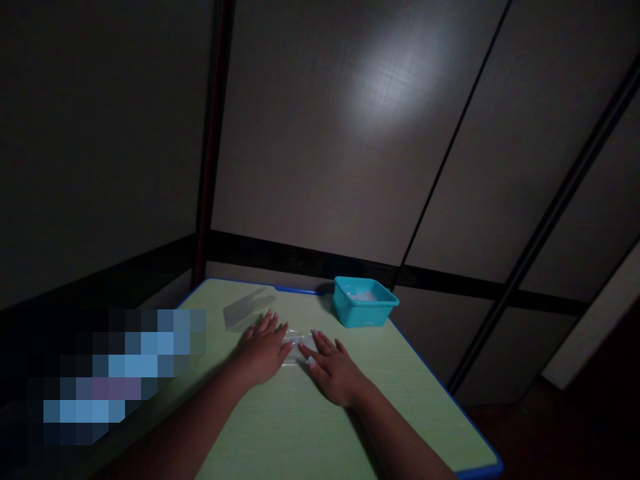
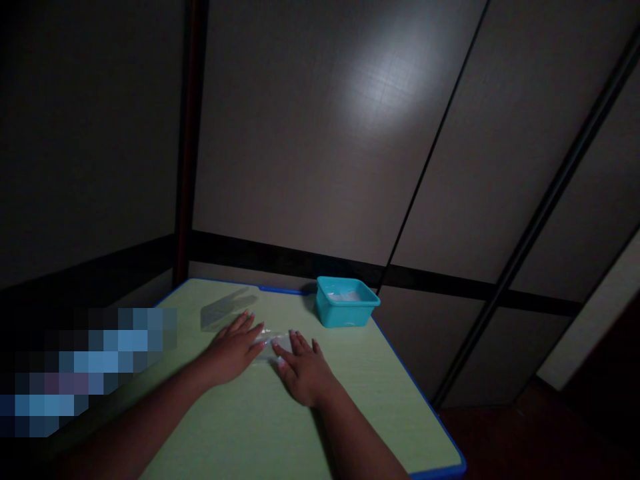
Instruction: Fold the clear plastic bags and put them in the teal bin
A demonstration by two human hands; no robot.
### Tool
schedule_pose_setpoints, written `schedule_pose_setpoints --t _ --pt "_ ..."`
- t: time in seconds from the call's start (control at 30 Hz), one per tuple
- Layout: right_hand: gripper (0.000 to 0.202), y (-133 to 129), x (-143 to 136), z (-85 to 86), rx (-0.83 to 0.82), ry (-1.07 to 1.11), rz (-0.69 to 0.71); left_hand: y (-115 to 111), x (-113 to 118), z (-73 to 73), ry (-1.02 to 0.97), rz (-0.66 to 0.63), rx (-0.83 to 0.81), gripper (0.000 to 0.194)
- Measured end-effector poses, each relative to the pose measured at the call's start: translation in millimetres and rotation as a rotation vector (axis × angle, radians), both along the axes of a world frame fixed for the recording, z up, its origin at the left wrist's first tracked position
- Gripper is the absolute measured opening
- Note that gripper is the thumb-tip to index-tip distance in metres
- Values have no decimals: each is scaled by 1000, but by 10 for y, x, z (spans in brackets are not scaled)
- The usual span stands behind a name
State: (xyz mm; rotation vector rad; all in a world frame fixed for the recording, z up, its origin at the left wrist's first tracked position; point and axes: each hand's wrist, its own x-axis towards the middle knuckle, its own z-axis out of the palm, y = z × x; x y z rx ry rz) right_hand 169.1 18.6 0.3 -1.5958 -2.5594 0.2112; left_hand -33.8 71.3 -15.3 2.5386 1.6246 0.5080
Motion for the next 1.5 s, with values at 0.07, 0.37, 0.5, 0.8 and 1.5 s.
schedule_pose_setpoints --t 0.07,0.37,0.5,0.8,1.5 --pt "48 -13 9 9 -7 15 15 39 0 15 -23 34 50 51" --pt "50 -65 27 65 -1 123 30 120 -43 72 -82 111 118 25" --pt "51 -53 39 41 5 158 11 157 -42 40 -112 144 100 18" --pt "38 -11 91 -2 245 314 31 193 -13 15 -292 31 190 8" --pt "25 116 184 25 -244 1490 -417 -7 52 -110 -82 -549 -96 48"
